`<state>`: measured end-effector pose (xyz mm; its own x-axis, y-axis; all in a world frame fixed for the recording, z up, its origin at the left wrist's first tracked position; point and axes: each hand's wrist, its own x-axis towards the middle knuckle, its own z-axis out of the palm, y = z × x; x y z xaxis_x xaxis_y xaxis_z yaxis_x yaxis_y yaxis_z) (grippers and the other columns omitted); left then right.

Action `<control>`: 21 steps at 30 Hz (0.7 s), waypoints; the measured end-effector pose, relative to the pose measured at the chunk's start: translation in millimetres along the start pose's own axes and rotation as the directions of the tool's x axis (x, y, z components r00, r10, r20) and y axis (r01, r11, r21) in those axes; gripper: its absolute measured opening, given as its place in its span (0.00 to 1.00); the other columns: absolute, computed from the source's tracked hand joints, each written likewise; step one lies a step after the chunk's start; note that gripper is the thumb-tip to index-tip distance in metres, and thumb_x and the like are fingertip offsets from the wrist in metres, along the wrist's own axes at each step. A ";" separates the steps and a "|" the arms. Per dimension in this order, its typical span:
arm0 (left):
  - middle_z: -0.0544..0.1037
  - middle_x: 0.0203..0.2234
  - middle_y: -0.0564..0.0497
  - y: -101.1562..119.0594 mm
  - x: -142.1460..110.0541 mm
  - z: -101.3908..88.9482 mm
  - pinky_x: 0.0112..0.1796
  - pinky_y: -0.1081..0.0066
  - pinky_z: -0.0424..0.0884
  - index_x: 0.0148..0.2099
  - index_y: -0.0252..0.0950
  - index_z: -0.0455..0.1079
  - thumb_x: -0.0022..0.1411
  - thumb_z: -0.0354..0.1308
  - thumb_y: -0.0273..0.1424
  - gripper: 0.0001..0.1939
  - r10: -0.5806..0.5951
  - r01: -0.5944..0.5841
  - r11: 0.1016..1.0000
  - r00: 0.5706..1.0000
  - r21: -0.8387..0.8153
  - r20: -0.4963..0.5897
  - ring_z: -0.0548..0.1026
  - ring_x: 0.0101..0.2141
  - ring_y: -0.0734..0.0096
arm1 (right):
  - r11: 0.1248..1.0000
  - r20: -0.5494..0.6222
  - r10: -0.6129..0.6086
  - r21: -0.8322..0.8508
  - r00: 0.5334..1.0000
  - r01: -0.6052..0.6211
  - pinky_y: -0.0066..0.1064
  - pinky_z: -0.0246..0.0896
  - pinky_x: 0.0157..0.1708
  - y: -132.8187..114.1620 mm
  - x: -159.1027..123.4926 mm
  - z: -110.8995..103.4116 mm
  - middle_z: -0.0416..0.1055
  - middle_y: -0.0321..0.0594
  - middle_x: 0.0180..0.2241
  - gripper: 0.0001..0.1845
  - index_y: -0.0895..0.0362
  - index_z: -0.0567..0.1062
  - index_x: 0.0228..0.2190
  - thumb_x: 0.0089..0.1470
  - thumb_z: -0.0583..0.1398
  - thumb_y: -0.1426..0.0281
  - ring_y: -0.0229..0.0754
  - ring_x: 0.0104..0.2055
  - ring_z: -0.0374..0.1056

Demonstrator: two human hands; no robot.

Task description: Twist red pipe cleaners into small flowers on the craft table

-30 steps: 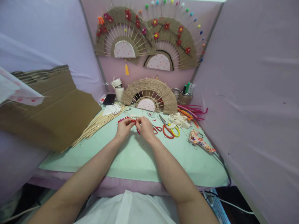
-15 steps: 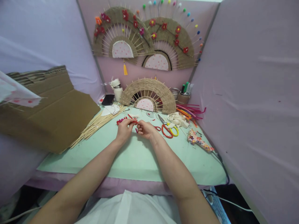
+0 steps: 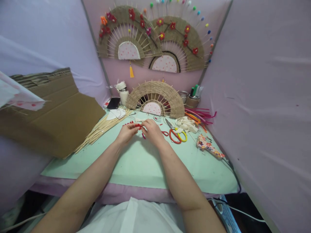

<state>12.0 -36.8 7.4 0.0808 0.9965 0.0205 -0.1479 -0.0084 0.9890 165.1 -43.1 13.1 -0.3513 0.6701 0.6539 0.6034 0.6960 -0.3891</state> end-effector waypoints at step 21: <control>0.79 0.31 0.46 -7.5 -7.8 20.4 0.39 0.66 0.67 0.35 0.35 0.76 0.53 0.55 0.25 0.09 0.440 -0.324 0.691 0.898 0.646 -0.020 0.74 0.34 0.64 | 0.576 0.117 0.749 0.373 0.653 -0.728 0.27 0.47 0.22 -5.6 2.8 16.8 0.58 0.30 0.15 0.10 0.58 0.66 0.17 0.44 0.55 0.66 0.34 0.20 0.53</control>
<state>32.5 -46.3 2.8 -0.0124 0.8924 0.4511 0.5089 -0.3827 0.7711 148.7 -40.8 6.2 0.1388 0.9885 0.0594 0.3365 0.0093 -0.9416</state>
